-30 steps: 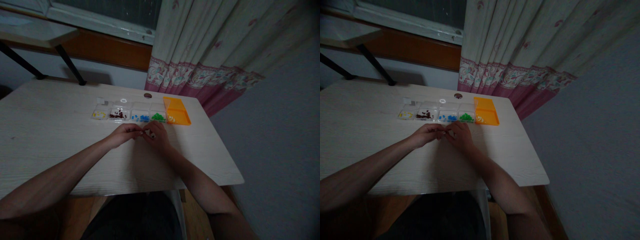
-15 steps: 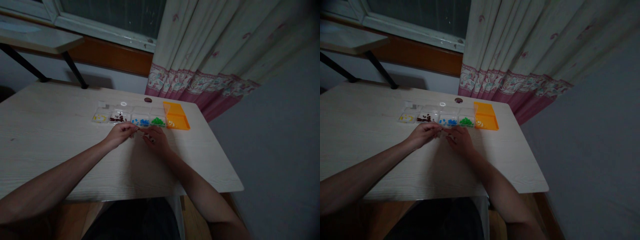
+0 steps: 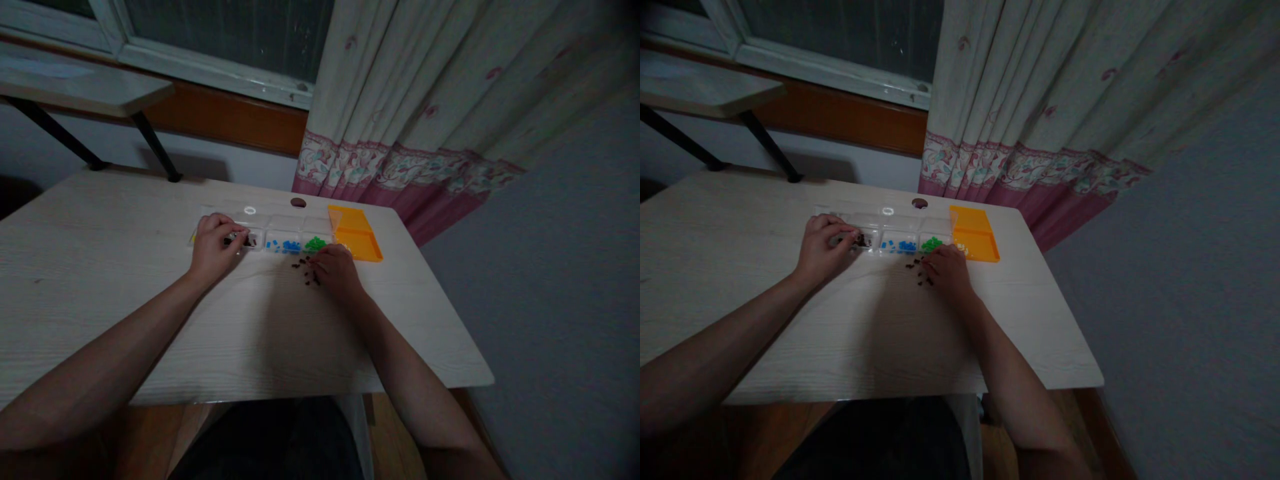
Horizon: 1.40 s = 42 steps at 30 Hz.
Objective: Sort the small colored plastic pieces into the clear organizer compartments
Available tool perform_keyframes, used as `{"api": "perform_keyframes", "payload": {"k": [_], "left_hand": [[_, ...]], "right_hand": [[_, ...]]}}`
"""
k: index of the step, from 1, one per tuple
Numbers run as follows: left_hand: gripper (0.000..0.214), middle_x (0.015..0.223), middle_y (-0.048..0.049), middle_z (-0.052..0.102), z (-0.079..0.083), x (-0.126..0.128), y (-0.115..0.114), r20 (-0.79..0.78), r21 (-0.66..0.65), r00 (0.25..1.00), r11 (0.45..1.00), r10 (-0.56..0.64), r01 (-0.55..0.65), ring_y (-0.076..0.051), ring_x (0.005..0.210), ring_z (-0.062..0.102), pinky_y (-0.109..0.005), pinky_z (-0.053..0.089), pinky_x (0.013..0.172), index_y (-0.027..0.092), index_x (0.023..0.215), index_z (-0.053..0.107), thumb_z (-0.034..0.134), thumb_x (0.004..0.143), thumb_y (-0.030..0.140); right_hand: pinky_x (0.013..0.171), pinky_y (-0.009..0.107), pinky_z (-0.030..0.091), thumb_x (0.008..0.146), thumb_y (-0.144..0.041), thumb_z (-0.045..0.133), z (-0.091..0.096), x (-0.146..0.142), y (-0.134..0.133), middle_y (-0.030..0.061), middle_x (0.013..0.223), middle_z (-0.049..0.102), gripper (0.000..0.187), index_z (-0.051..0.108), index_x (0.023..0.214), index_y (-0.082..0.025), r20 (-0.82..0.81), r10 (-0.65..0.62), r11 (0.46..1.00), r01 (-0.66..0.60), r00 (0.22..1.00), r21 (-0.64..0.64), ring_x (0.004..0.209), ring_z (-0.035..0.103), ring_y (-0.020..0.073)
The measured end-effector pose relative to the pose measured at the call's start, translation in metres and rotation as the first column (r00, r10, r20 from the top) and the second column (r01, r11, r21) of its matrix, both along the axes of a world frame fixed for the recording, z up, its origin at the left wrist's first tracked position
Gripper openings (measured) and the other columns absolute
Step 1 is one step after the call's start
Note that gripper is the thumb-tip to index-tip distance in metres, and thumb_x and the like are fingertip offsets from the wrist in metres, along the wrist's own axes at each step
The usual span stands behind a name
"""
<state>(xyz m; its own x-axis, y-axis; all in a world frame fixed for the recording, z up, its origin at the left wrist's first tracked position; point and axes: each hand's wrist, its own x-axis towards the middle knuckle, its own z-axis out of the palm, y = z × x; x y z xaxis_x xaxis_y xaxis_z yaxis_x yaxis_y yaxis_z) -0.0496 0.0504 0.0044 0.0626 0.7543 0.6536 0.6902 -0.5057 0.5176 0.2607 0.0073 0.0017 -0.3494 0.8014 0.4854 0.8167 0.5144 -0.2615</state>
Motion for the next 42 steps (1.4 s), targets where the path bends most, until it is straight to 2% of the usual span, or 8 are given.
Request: {"api": "perform_keyframes", "payload": {"k": [5,14,23,28,32,42], "left_hand": [[0.014,0.094,-0.0060,0.061,-0.001,-0.001,0.003,-0.010,0.033,1.000,0.999,0.008,-0.007,-0.024,0.099,0.056,-0.046,0.041,0.096,0.022,0.088,0.074,0.064,0.087,0.033],[0.015,0.095,-0.0068,0.061,0.002,-0.001,0.002,-0.009,0.021,0.999,0.999,0.033,-0.033,-0.026,0.100,0.055,-0.048,0.042,0.095,0.023,0.086,0.074,0.065,0.086,0.035],[0.016,0.096,-0.0061,0.061,-0.001,-0.006,0.005,-0.041,0.013,0.998,0.999,0.047,-0.047,-0.024,0.100,0.054,-0.045,0.041,0.094,0.021,0.091,0.074,0.065,0.089,0.034],[0.021,0.099,-0.0068,0.063,-0.008,-0.010,0.008,-0.125,0.001,0.991,0.999,0.040,-0.040,-0.024,0.102,0.053,-0.044,0.040,0.093,0.019,0.094,0.074,0.062,0.093,0.036],[0.021,0.099,-0.0069,0.063,-0.010,-0.011,0.010,-0.134,-0.015,0.990,0.999,0.050,-0.053,-0.025,0.102,0.053,-0.045,0.040,0.094,0.021,0.092,0.074,0.060,0.093,0.036],[0.025,0.101,-0.0072,0.063,-0.008,-0.010,0.008,-0.139,-0.052,0.988,0.996,0.070,-0.078,-0.026,0.104,0.053,-0.046,0.041,0.096,0.023,0.099,0.074,0.055,0.093,0.038]], "right_hand": [[0.090,0.039,0.043,0.089,-0.027,0.068,0.004,-0.012,-0.008,0.0058,0.097,0.071,0.012,0.078,0.093,-0.023,0.075,-0.011,0.999,0.015,0.997,-0.044,0.096,0.059,0.0236],[0.090,0.040,0.039,0.090,-0.035,0.067,0.009,-0.026,-0.013,0.0065,0.099,0.069,0.016,0.078,0.099,-0.027,0.166,-0.076,0.990,0.094,0.983,-0.107,0.102,0.057,0.0257],[0.088,0.037,0.038,0.092,-0.030,0.065,0.007,-0.030,-0.012,0.0063,0.097,0.068,0.014,0.076,0.094,-0.023,0.130,-0.084,0.987,0.100,0.988,-0.126,0.099,0.057,0.0236],[0.088,0.037,0.037,0.093,-0.032,0.063,0.007,-0.028,-0.012,0.0066,0.097,0.068,0.015,0.076,0.096,-0.024,0.165,-0.093,0.987,0.113,0.982,-0.118,0.100,0.057,0.0244],[0.089,0.038,0.037,0.094,-0.033,0.062,0.009,-0.028,-0.013,0.0068,0.100,0.069,0.017,0.077,0.095,-0.025,0.200,-0.103,0.985,0.128,0.974,-0.117,0.101,0.057,0.0248],[0.092,0.038,0.038,0.095,-0.032,0.061,0.009,-0.028,-0.012,0.0062,0.100,0.070,0.018,0.078,0.095,-0.024,0.194,-0.081,0.989,0.103,0.978,-0.104,0.102,0.058,0.0240]]}}
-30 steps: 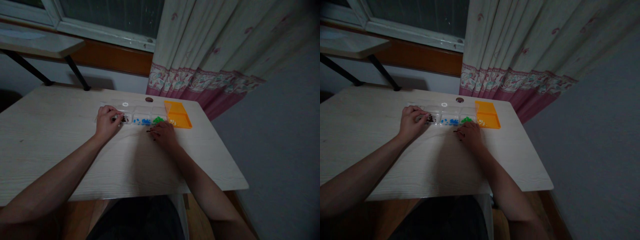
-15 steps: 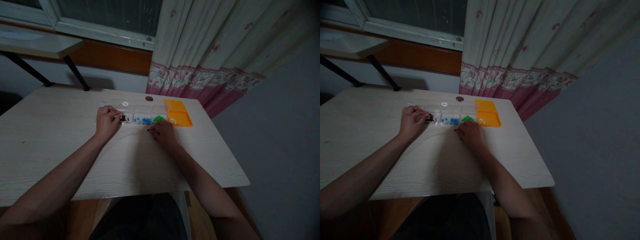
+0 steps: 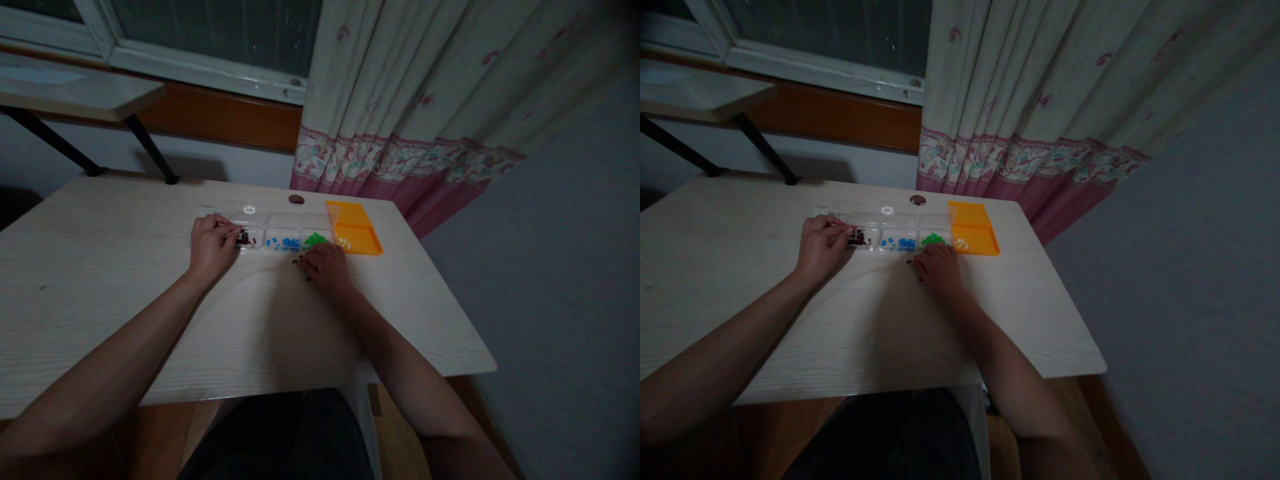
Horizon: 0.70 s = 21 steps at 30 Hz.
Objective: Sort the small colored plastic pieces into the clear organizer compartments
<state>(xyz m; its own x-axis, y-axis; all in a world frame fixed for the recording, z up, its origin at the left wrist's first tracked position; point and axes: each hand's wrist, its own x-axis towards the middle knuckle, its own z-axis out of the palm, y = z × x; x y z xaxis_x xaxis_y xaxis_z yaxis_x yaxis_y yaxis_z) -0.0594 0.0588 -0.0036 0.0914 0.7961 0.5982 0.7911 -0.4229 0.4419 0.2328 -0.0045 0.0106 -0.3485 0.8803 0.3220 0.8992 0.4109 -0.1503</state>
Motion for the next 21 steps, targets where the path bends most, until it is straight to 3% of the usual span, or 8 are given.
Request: {"api": "perform_keyframes", "payload": {"k": [13,17,21], "left_hand": [[0.024,0.099,-0.0084,0.063,0.006,0.008,-0.007,0.024,0.067,0.998,0.996,-0.063,0.061,-0.029,0.102,0.054,-0.048,0.041,0.093,0.026,0.097,0.077,0.056,0.092,0.036],[0.024,0.098,-0.0084,0.064,0.013,0.026,-0.023,-0.010,0.038,0.969,0.968,-0.248,0.249,-0.027,0.100,0.054,-0.046,0.042,0.093,0.026,0.102,0.077,0.056,0.093,0.033],[0.026,0.099,-0.0074,0.066,0.015,0.043,-0.036,-0.058,-0.085,0.839,0.840,-0.541,0.536,-0.023,0.096,0.056,-0.041,0.043,0.088,0.026,0.110,0.074,0.053,0.096,0.031]], "right_hand": [[0.088,0.036,0.039,0.096,-0.035,0.060,-0.001,0.001,0.002,0.0054,0.095,0.070,0.020,0.078,0.097,-0.026,-0.062,0.021,0.998,-0.017,0.998,0.067,0.097,0.059,0.0220],[0.088,0.035,0.039,0.096,-0.036,0.060,0.004,-0.003,0.000,0.0052,0.094,0.070,0.021,0.078,0.097,-0.026,-0.089,0.058,0.993,-0.048,0.994,0.103,0.096,0.059,0.0207],[0.090,0.036,0.038,0.098,-0.038,0.057,0.009,-0.011,-0.006,0.0058,0.096,0.070,0.024,0.078,0.099,-0.027,-0.083,0.093,0.986,-0.081,0.992,0.143,0.098,0.058,0.0206]]}}
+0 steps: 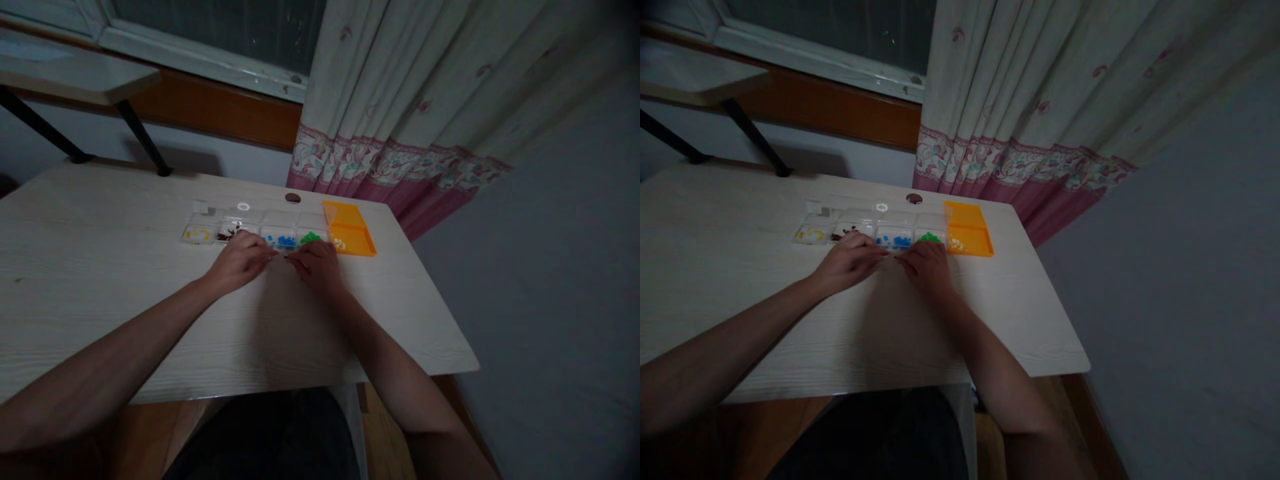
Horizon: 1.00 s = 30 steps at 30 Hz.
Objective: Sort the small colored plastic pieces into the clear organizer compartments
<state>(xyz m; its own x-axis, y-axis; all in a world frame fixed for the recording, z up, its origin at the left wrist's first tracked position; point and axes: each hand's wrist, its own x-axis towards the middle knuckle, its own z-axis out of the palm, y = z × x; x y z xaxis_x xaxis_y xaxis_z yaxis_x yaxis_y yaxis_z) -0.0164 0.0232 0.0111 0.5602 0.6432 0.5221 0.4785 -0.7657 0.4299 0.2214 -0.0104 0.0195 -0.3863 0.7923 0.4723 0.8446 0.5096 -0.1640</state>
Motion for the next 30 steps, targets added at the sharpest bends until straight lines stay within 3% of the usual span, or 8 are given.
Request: {"api": "perform_keyframes", "payload": {"k": [2,5,21,26,30], "left_hand": [[0.027,0.101,-0.0075,0.067,-0.001,0.004,-0.003,-0.009,-0.040,0.996,0.995,-0.090,0.089,-0.023,0.097,0.056,-0.039,0.044,0.088,0.025,0.114,0.072,0.050,0.098,0.031],[0.028,0.099,-0.0075,0.067,-0.004,0.006,-0.004,0.030,-0.062,0.993,0.991,-0.118,0.120,-0.022,0.096,0.057,-0.039,0.044,0.087,0.024,0.114,0.070,0.048,0.099,0.032],[0.032,0.081,-0.0057,0.069,-0.004,0.011,-0.001,0.270,-0.206,0.962,0.974,-0.038,0.097,-0.020,0.080,0.062,-0.036,0.048,0.078,0.022,0.083,0.073,0.057,0.094,0.048],[0.026,0.081,-0.0046,0.070,-0.005,0.006,0.003,0.235,-0.176,0.972,0.983,-0.005,0.047,-0.020,0.081,0.062,-0.036,0.046,0.078,0.023,0.088,0.074,0.058,0.094,0.042],[0.025,0.081,-0.0048,0.071,-0.001,-0.003,0.006,0.199,-0.113,0.972,0.988,0.129,-0.108,-0.021,0.083,0.061,-0.039,0.045,0.084,0.023,0.083,0.073,0.057,0.093,0.041]], "right_hand": [[0.091,0.036,0.037,0.098,-0.037,0.056,0.002,-0.004,-0.003,0.0058,0.097,0.069,0.024,0.078,0.099,-0.027,0.010,0.011,1.000,-0.011,1.000,0.012,0.098,0.057,0.0205],[0.092,0.037,0.036,0.099,-0.037,0.055,0.002,-0.008,-0.006,0.0050,0.098,0.069,0.024,0.077,0.098,-0.029,0.031,0.030,0.999,-0.030,0.999,0.013,0.097,0.056,0.0203],[0.093,0.036,0.037,0.100,-0.036,0.052,0.000,-0.014,-0.010,0.0039,0.097,0.069,0.025,0.077,0.104,-0.033,0.016,0.052,0.997,-0.053,0.999,0.049,0.097,0.057,0.0197],[0.092,0.037,0.038,0.099,-0.036,0.054,-0.001,0.000,-0.002,0.0055,0.099,0.069,0.025,0.077,0.107,-0.030,-0.037,-0.019,0.998,0.021,0.999,0.052,0.099,0.059,0.0206],[0.090,0.038,0.039,0.097,-0.036,0.057,-0.002,0.018,0.008,0.0066,0.100,0.070,0.023,0.078,0.100,-0.028,-0.079,-0.105,0.993,0.108,0.991,0.037,0.098,0.059,0.0219]]}}
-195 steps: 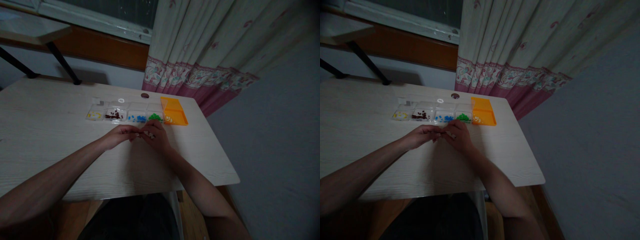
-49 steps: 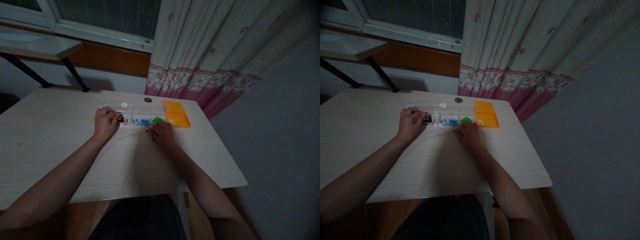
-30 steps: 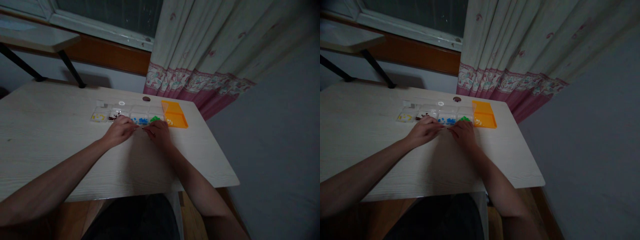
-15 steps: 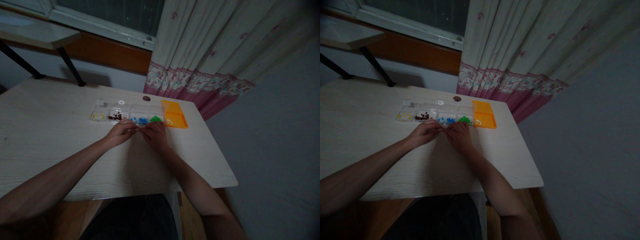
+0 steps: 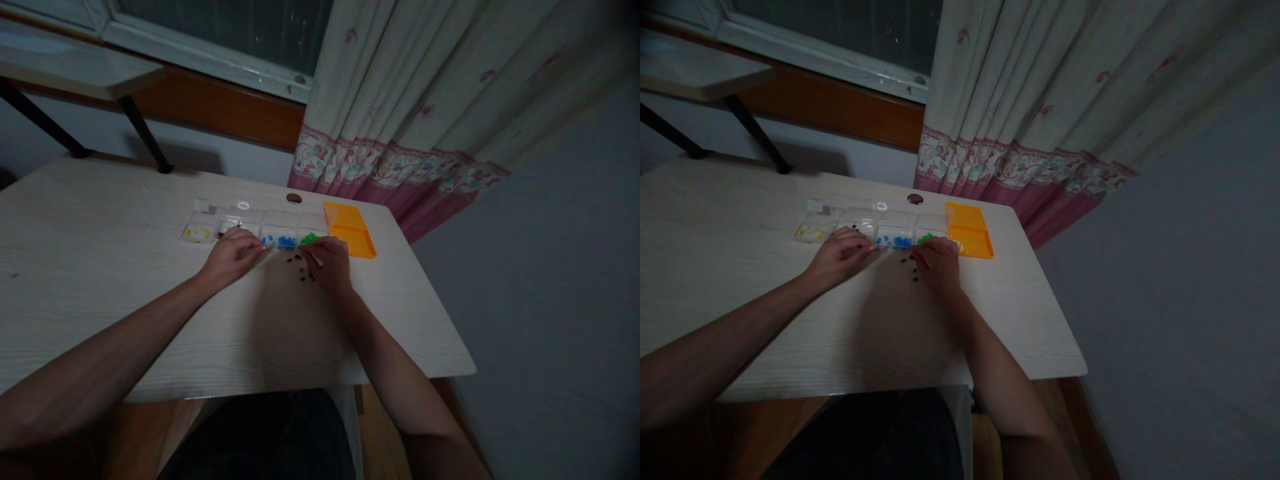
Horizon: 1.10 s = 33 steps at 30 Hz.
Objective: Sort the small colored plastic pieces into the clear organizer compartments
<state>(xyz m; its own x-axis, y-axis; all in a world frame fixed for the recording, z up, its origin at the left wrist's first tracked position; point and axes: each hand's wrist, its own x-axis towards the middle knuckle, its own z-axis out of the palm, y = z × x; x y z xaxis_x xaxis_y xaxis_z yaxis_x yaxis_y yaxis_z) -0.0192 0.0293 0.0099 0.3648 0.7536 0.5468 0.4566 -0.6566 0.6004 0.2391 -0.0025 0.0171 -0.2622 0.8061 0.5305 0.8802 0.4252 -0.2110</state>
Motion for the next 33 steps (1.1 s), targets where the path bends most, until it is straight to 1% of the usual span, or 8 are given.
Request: {"api": "perform_keyframes", "payload": {"k": [3,7,10,13,17,22,29,33], "left_hand": [[0.024,0.081,-0.0043,0.070,0.002,-0.008,0.004,0.003,0.045,0.989,0.988,0.147,-0.147,-0.022,0.086,0.060,-0.039,0.045,0.086,0.023,0.081,0.072,0.058,0.091,0.039],[0.025,0.082,-0.0032,0.070,0.002,-0.020,0.012,0.004,0.082,0.960,0.957,0.279,-0.278,-0.023,0.086,0.060,-0.041,0.044,0.087,0.024,0.079,0.071,0.057,0.092,0.040],[0.027,0.082,-0.0035,0.069,0.002,-0.028,0.017,0.007,0.110,0.932,0.926,0.362,-0.360,-0.024,0.087,0.060,-0.042,0.042,0.089,0.024,0.076,0.069,0.056,0.092,0.041],[0.028,0.081,-0.0042,0.067,0.001,-0.033,0.021,0.015,0.130,0.907,0.899,0.420,-0.419,-0.025,0.089,0.058,-0.043,0.042,0.090,0.024,0.074,0.067,0.056,0.092,0.042],[0.027,0.081,-0.0044,0.066,-0.001,-0.037,0.025,-0.021,0.174,0.901,0.889,0.434,-0.425,-0.026,0.089,0.057,-0.044,0.041,0.090,0.024,0.074,0.065,0.056,0.091,0.043],[0.029,0.081,-0.0048,0.064,-0.004,-0.043,0.029,-0.049,0.201,0.897,0.884,0.439,-0.421,-0.026,0.088,0.056,-0.044,0.041,0.090,0.023,0.069,0.062,0.055,0.090,0.042],[0.034,0.086,-0.0071,0.065,-0.007,-0.047,0.031,-0.171,0.210,0.861,0.871,0.480,-0.444,-0.027,0.092,0.055,-0.045,0.040,0.092,0.020,0.075,0.068,0.049,0.093,0.044],[0.033,0.092,-0.0088,0.065,-0.009,-0.047,0.032,-0.184,0.205,0.854,0.869,0.487,-0.451,-0.029,0.095,0.055,-0.047,0.040,0.092,0.021,0.081,0.071,0.052,0.091,0.045]], "right_hand": [[0.087,0.037,0.040,0.095,-0.035,0.060,-0.001,0.012,0.006,0.0068,0.101,0.071,0.021,0.079,0.093,-0.026,0.017,0.005,0.998,-0.004,1.000,-0.062,0.095,0.059,0.0218],[0.085,0.036,0.042,0.092,-0.031,0.064,-0.002,0.022,0.009,0.0059,0.095,0.072,0.017,0.079,0.088,-0.026,0.079,0.095,0.983,-0.081,0.992,-0.165,0.090,0.060,0.0214],[0.088,0.036,0.042,0.092,-0.029,0.064,-0.003,0.022,0.009,0.0062,0.098,0.071,0.016,0.079,0.096,-0.026,0.093,0.152,0.973,-0.133,0.984,-0.188,0.094,0.060,0.0212],[0.093,0.038,0.041,0.093,-0.030,0.063,-0.006,0.015,0.007,0.0066,0.102,0.069,0.020,0.077,0.107,-0.027,0.107,0.158,0.969,-0.133,0.982,-0.209,0.101,0.059,0.0221],[0.094,0.040,0.040,0.095,-0.035,0.061,-0.008,0.001,0.004,0.0068,0.107,0.067,0.021,0.077,0.108,-0.030,0.162,0.132,0.974,-0.098,0.978,-0.205,0.107,0.056,0.0243],[0.094,0.041,0.040,0.096,-0.035,0.059,-0.005,-0.008,0.002,0.0064,0.106,0.067,0.022,0.078,0.103,-0.028,0.209,0.112,0.980,-0.073,0.972,-0.186,0.107,0.055,0.0248],[0.096,0.041,0.038,0.095,-0.034,0.062,-0.008,-0.007,0.004,0.0060,0.105,0.069,0.020,0.079,0.097,-0.024,0.155,0.120,0.976,-0.088,0.981,-0.199,0.106,0.055,0.0243],[0.097,0.040,0.038,0.095,-0.033,0.062,-0.010,-0.004,0.005,0.0065,0.105,0.070,0.019,0.079,0.097,-0.023,0.108,0.127,0.976,-0.105,0.986,-0.189,0.107,0.056,0.0241]]}}
